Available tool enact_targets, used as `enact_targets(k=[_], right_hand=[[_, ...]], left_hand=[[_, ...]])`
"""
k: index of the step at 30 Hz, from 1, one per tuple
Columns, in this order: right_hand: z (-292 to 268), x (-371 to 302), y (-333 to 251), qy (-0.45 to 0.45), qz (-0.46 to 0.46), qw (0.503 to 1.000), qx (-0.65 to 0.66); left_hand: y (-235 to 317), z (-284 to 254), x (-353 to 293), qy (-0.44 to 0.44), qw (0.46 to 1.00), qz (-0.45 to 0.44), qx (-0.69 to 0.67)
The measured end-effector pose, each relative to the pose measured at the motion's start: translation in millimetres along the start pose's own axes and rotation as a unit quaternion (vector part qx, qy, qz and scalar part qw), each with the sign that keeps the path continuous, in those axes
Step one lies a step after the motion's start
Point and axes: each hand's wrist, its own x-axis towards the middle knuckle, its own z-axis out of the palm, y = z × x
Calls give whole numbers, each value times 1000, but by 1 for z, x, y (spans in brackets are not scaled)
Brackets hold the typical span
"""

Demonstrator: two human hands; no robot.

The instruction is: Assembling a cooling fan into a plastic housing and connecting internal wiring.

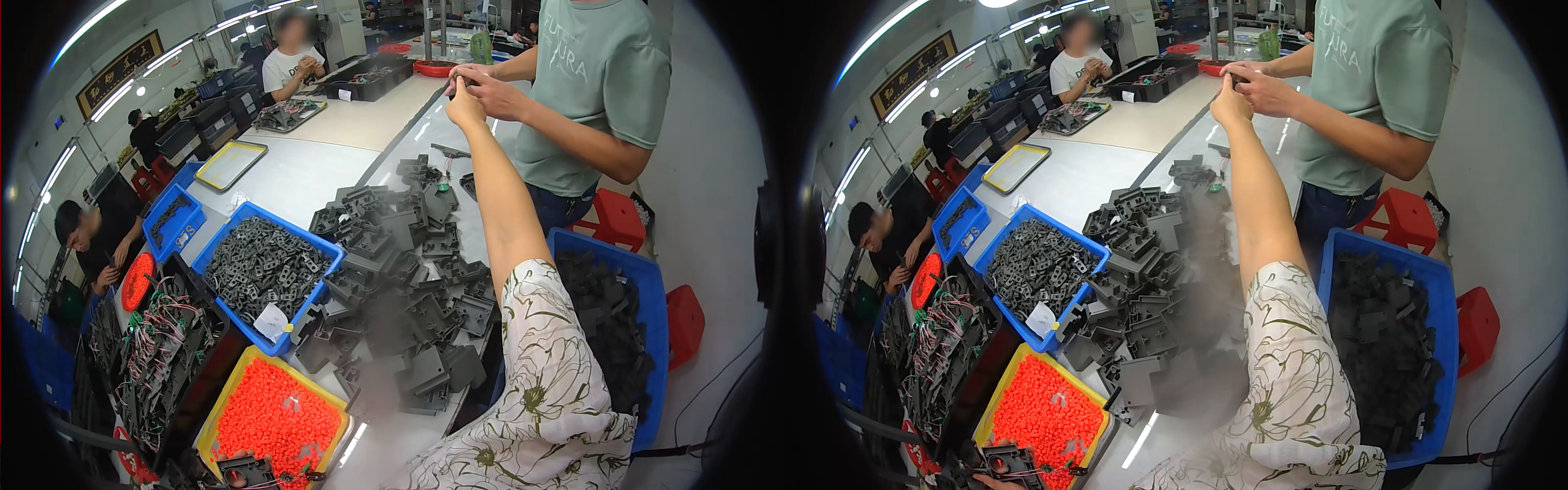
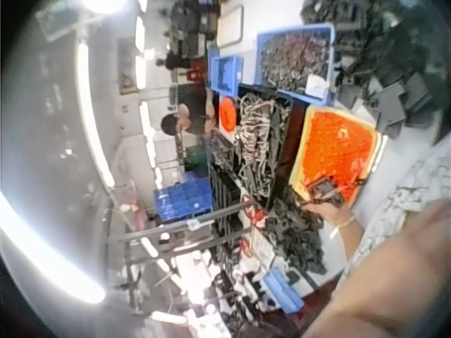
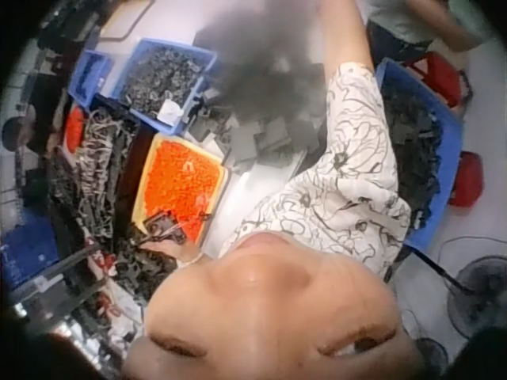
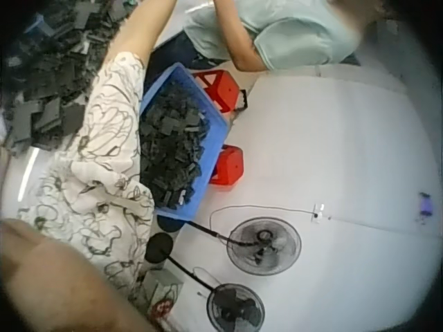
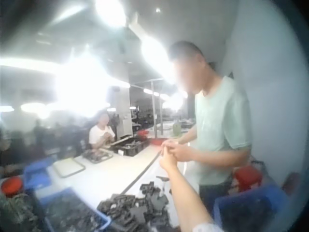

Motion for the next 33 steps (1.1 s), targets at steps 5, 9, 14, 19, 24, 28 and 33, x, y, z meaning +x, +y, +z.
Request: enact_targets(k=[5,9,14,19,24,28,33], right_hand=[[5,-1,-6,-36,49,998,4],[4,-17,-5,-43,64,996,35],[17,-66,7,-161,32,986,28],[7,-108,60,-224,30,974,33],[-5,-148,87,-186,-44,981,36],[-16,-190,95,-142,-69,976,147],[-15,-228,111,-139,-26,961,237]], left_hand=[[3,0,-6,-14,1000,13,-9],[7,-4,-9,-26,999,20,-9],[9,-24,-6,-49,999,10,-17],[6,-29,-4,-33,998,12,-52],[3,-34,-2,-40,998,12,-50],[3,-35,-9,-65,997,32,-4],[6,-34,-17,-65,997,27,-38]])
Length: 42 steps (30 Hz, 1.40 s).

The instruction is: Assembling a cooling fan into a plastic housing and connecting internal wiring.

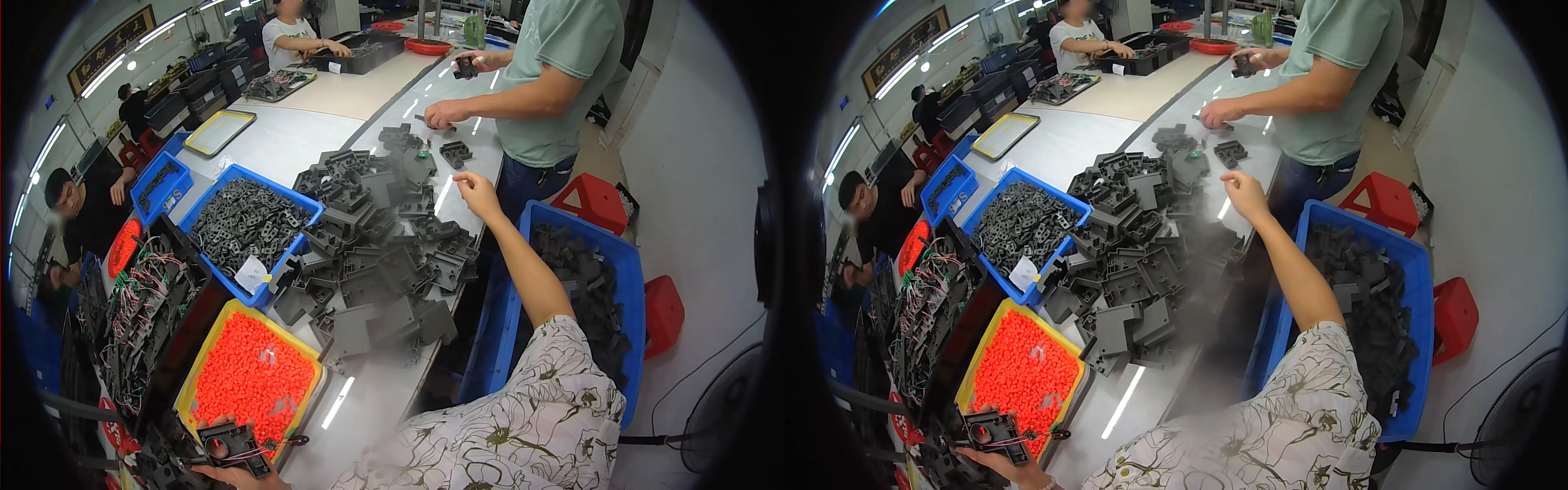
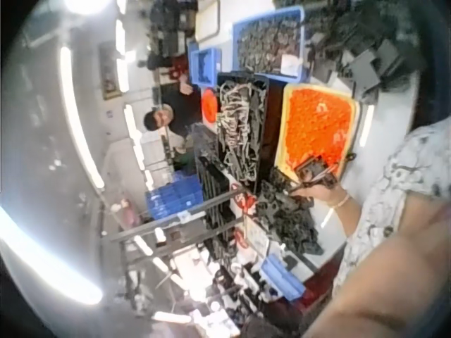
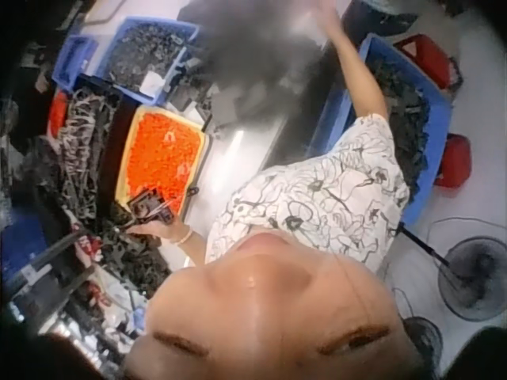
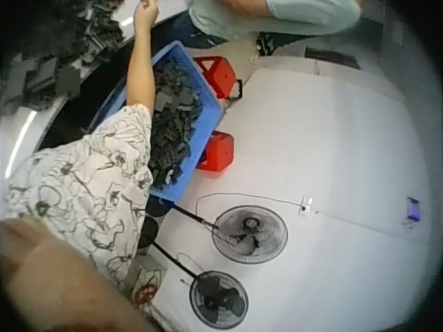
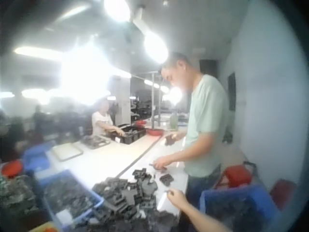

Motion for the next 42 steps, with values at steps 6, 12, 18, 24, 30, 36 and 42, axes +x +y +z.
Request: enact_targets(k=[6,12,18,24,30,36,42], right_hand=[[23,-13,31,29,20,990,137],[27,-17,28,-13,59,976,208],[12,-16,29,-72,122,952,273],[15,-17,30,-68,117,954,266],[10,-18,19,-57,125,953,270],[-58,-46,-78,38,-130,983,122],[-136,25,-181,188,-400,887,-136]], left_hand=[[-2,3,-5,-17,1000,8,3],[-2,1,-8,-15,1000,9,-15],[-2,2,-8,-48,999,6,-11],[-2,10,-15,-58,998,-4,-24],[3,13,-21,-26,999,-18,-44],[6,4,-21,-52,998,-17,-24],[6,2,-30,-93,994,-28,-57]])
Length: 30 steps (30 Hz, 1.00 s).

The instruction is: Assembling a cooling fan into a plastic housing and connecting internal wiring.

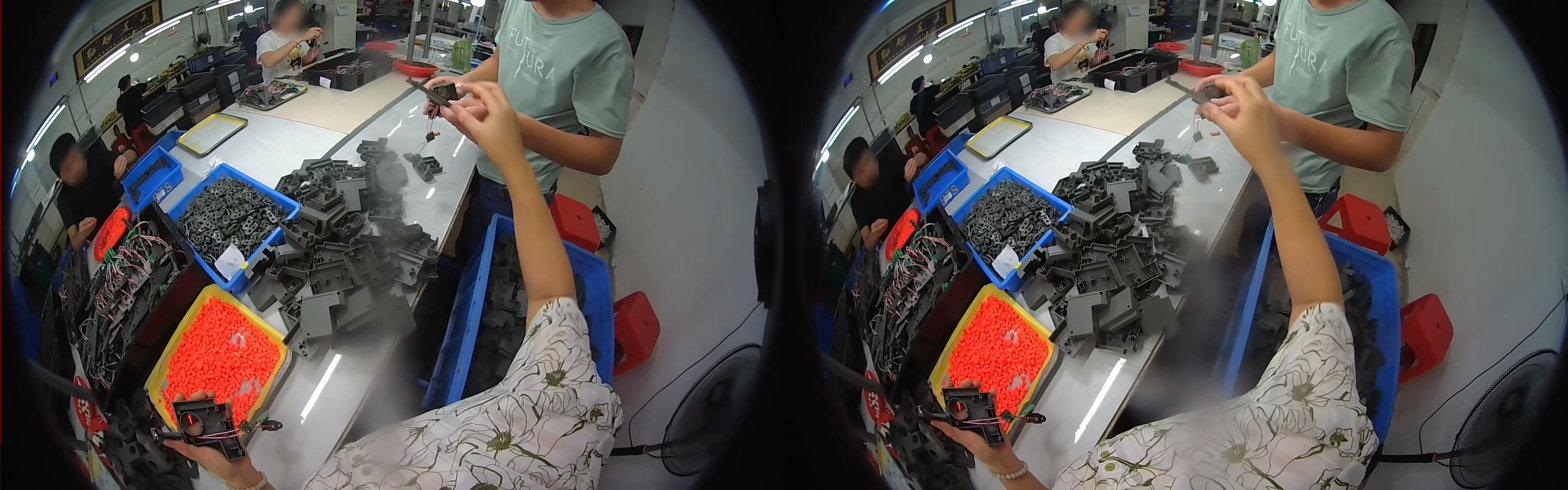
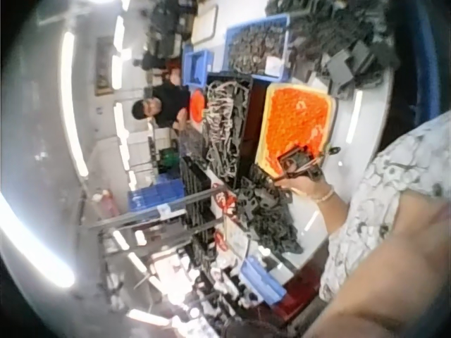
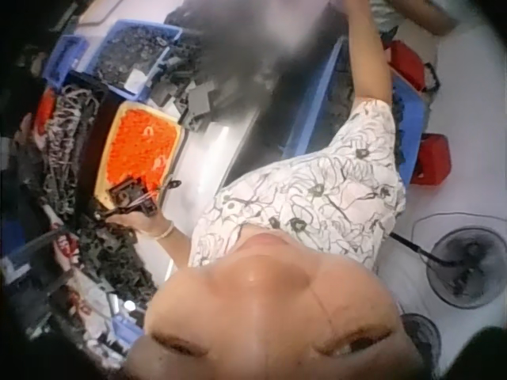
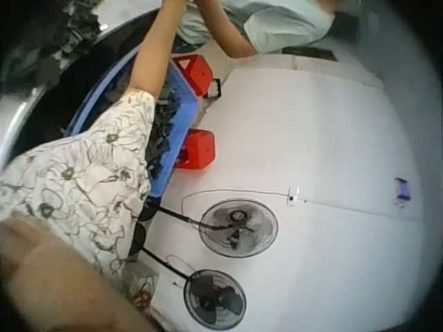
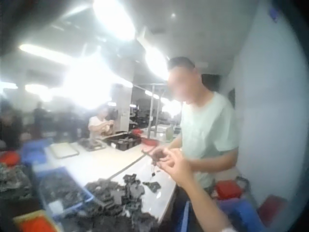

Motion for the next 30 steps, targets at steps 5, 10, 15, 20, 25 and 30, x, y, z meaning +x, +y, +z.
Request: enact_targets(k=[5,10,15,20,25,30], right_hand=[[37,43,-7,-207,3,961,-183],[82,56,40,-409,65,872,-262],[71,71,46,-475,114,869,-78],[37,88,53,-467,118,864,149],[-3,95,-4,-428,167,880,122],[-17,95,22,-307,201,898,242]], left_hand=[[3,-4,-11,-48,999,18,-18],[4,-13,-13,-17,999,23,-24],[4,-15,-9,-30,999,27,-27],[1,-18,-2,-27,999,22,-32],[0,-17,4,30,1000,-4,-8],[-4,-20,9,-2,999,-7,-40]])
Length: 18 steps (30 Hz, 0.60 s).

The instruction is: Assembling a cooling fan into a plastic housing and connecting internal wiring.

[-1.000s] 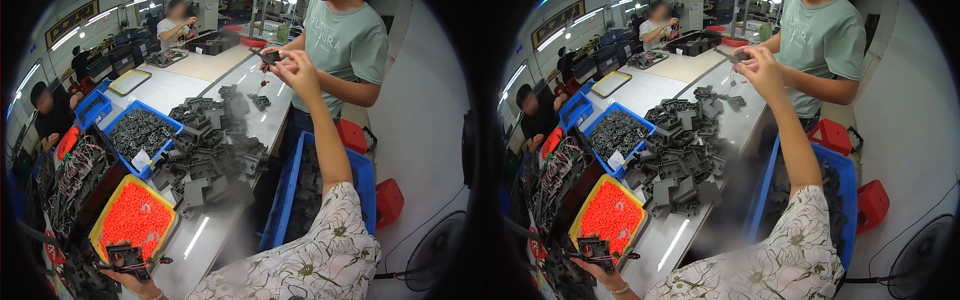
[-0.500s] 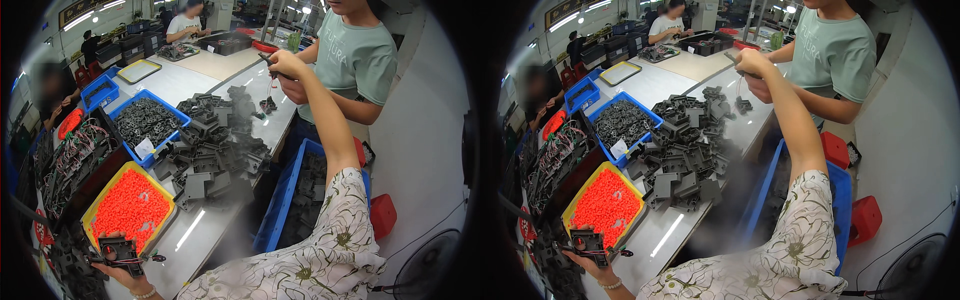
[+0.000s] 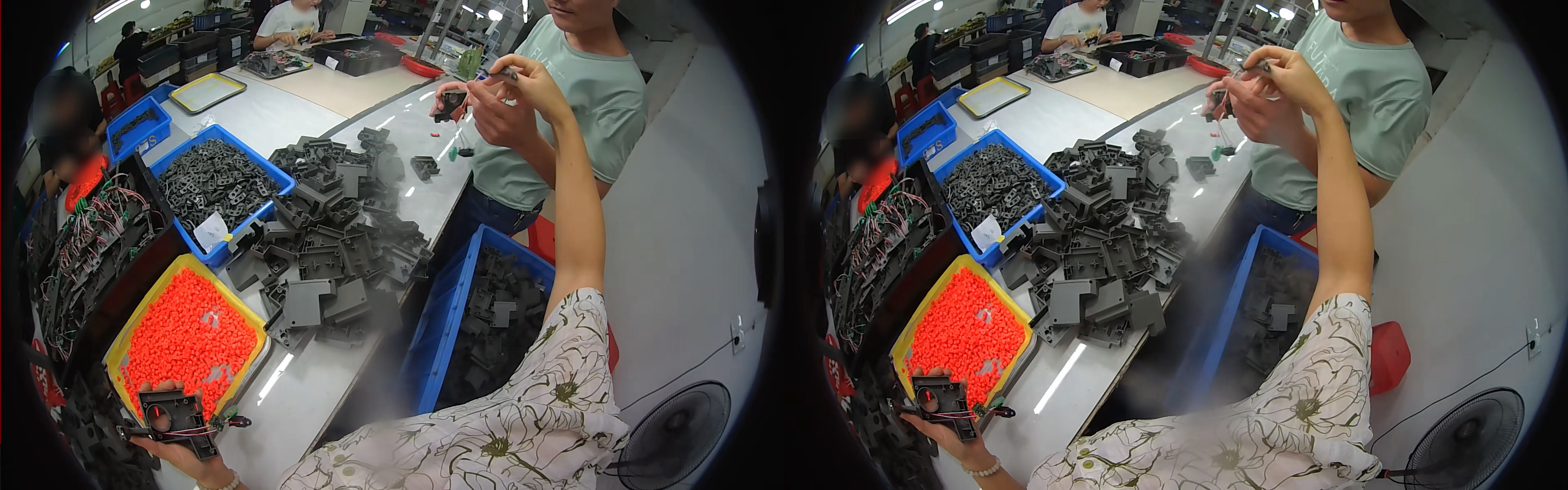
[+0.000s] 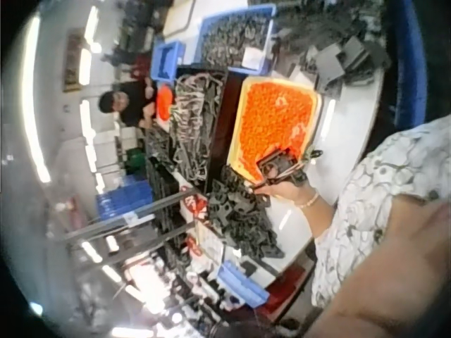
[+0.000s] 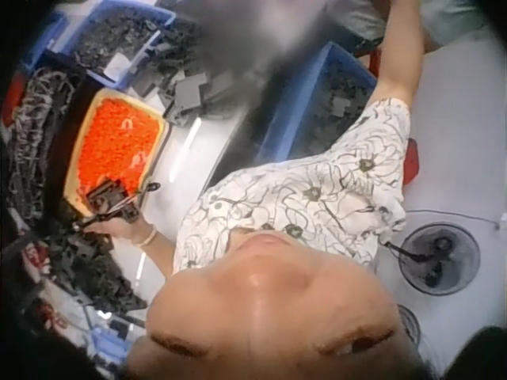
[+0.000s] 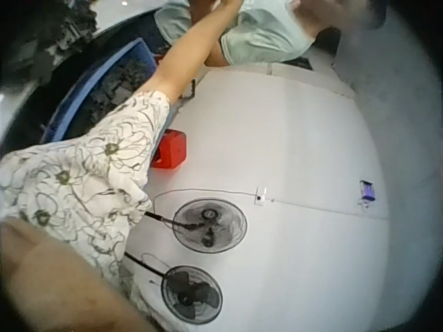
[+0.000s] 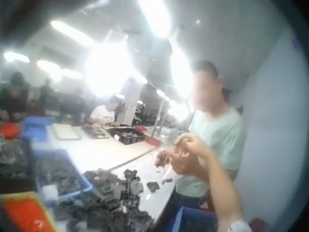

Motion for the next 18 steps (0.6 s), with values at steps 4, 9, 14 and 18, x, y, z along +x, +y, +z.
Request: enact_targets(k=[4,9,14,18], right_hand=[[1,10,13,-24,60,990,125],[11,22,27,-39,127,979,157],[21,56,58,9,142,981,-129],[34,73,86,88,120,946,-288]], left_hand=[[-2,-1,3,34,999,-7,8],[-3,-17,10,-10,1000,8,18],[-9,-27,17,88,996,5,-5],[-10,-42,23,82,996,8,40]])
